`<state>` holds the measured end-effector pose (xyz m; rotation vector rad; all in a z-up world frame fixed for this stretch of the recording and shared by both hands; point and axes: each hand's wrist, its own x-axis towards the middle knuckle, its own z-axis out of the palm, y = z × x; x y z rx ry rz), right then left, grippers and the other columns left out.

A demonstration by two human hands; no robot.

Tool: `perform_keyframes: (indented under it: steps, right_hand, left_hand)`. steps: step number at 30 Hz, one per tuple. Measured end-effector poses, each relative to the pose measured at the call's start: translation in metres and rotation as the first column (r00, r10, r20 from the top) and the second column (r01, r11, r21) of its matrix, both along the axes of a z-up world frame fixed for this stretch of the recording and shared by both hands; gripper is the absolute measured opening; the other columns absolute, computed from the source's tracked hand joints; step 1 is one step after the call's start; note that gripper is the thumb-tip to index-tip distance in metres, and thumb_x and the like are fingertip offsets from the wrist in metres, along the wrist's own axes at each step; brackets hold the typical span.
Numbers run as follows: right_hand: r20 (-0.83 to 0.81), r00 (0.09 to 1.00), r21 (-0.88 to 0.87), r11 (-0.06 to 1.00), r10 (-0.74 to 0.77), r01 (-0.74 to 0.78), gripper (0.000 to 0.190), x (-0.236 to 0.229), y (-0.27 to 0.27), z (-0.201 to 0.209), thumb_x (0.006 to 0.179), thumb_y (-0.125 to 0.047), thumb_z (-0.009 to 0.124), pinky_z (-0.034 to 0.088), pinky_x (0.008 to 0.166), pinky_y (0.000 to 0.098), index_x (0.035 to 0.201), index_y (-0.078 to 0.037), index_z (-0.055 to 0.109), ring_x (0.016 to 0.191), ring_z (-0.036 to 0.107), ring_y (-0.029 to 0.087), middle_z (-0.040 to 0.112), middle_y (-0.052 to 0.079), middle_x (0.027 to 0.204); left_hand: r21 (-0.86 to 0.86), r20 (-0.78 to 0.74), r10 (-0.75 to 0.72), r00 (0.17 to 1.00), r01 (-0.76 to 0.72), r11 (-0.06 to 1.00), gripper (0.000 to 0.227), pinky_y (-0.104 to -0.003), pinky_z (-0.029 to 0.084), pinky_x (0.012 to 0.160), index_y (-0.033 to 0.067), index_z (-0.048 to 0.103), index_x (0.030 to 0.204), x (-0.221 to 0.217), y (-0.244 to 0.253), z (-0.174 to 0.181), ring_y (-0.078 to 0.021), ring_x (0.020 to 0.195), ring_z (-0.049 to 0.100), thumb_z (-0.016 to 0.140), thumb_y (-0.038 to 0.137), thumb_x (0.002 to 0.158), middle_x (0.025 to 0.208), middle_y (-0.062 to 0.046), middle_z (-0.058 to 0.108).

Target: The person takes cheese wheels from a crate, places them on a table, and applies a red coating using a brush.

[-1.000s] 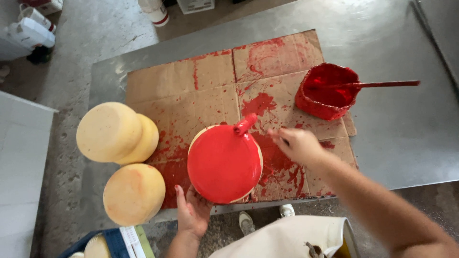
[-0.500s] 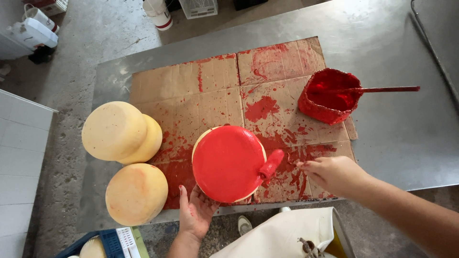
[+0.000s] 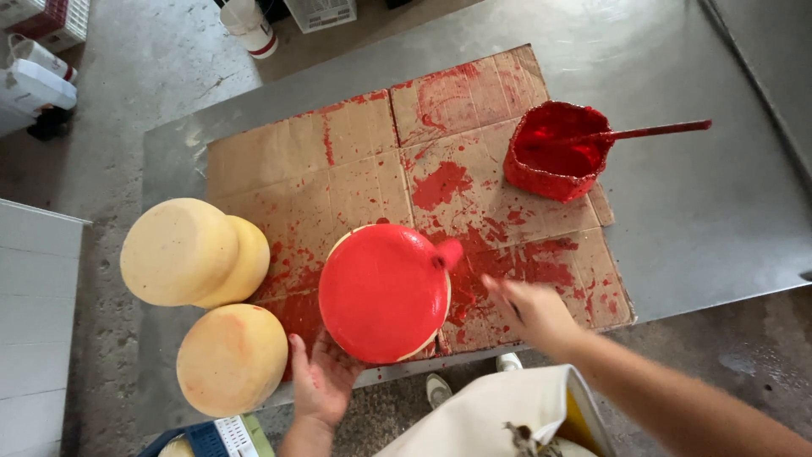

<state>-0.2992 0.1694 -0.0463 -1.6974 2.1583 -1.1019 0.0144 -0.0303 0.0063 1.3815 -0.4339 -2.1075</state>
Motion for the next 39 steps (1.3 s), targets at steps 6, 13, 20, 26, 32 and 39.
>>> perform_keyframes:
  steps: [6, 13, 20, 26, 32, 39]
  right_hand:
    - [0.099, 0.994, 0.163, 0.986, -0.043, 0.026, 0.041, 0.015, 0.0, -0.006, 0.099, -0.03, 0.059, 0.062, 0.066, 0.0417, 0.134, -0.01, 0.064, 0.087, 0.079, 0.026, 0.079, 0.006, 0.11]
    - [0.511, 0.851, 0.187, 0.982, -0.121, 0.027, 0.033, 0.007, -0.023, -0.014, 0.1, -0.024, 0.059, 0.052, 0.062, 0.0315, 0.129, -0.012, 0.068, 0.065, 0.061, 0.012, 0.075, -0.002, 0.102]
    - [0.647, 0.754, 0.226, 0.973, -0.117, -0.043, 0.032, 0.03, 0.024, -0.026, 0.099, -0.024, 0.061, 0.044, 0.055, 0.0262, 0.124, -0.008, 0.07, 0.057, 0.039, 0.007, 0.076, -0.007, 0.105]
    - [0.396, 0.918, 0.228, 0.97, -0.012, -0.086, 0.037, -0.004, -0.077, 0.016, 0.101, -0.024, 0.055, 0.058, 0.088, 0.0404, 0.134, -0.011, 0.065, 0.106, 0.074, 0.026, 0.069, 0.002, 0.136]
    - [0.261, 0.964, 0.08, 0.994, 0.057, -0.08, 0.038, 0.012, 0.011, -0.007, 0.1, -0.024, 0.058, 0.058, 0.069, 0.0389, 0.135, -0.009, 0.064, 0.08, 0.078, 0.027, 0.078, 0.009, 0.105]
    - [0.235, 0.97, 0.06, 0.995, 0.061, -0.077, 0.039, 0.004, -0.031, -0.009, 0.102, -0.024, 0.055, 0.063, 0.061, 0.0443, 0.136, -0.007, 0.061, 0.072, 0.078, 0.026, 0.079, 0.008, 0.096]
  left_hand:
    - [-0.042, 0.027, -0.058, 0.998, 0.059, 0.997, 0.077, -0.06, 0.048, 0.092, 0.0173, 0.063, 0.132, 0.004, -0.034, -0.005, -0.037, 0.107, 0.061, 0.038, 0.08, 0.095, 0.115, -0.012, 0.065]
    - [-0.118, 0.14, -0.126, 0.982, 0.143, 0.983, 0.079, -0.04, 0.051, 0.087, 0.0141, 0.067, 0.124, -0.012, -0.063, -0.001, -0.0262, 0.105, 0.065, 0.041, 0.081, 0.092, 0.115, -0.008, 0.071]
    - [-0.09, 0.181, -0.113, 0.977, 0.131, 0.987, 0.07, -0.052, 0.05, 0.09, 0.0227, 0.068, 0.121, -0.027, -0.047, 0.013, -0.0334, 0.117, 0.064, 0.039, 0.08, 0.094, 0.124, -0.006, 0.07]
    - [-0.132, 0.126, -0.124, 0.984, 0.14, 0.981, 0.072, -0.065, 0.048, 0.067, 0.0272, 0.064, 0.126, 0.001, -0.039, -0.024, -0.0351, 0.112, 0.064, 0.032, 0.083, 0.094, 0.127, -0.004, 0.069]
    - [-0.156, 0.132, -0.07, 0.989, 0.09, 0.984, 0.075, -0.046, 0.051, 0.069, 0.0238, 0.064, 0.131, 0.011, -0.028, -0.031, -0.0291, 0.098, 0.066, 0.034, 0.083, 0.095, 0.118, -0.005, 0.07]
    - [-0.175, 0.183, -0.015, 0.983, 0.048, 0.983, 0.069, -0.045, 0.051, 0.075, 0.0232, 0.063, 0.129, -0.003, -0.009, -0.012, -0.027, 0.104, 0.062, 0.034, 0.078, 0.099, 0.118, -0.006, 0.069]
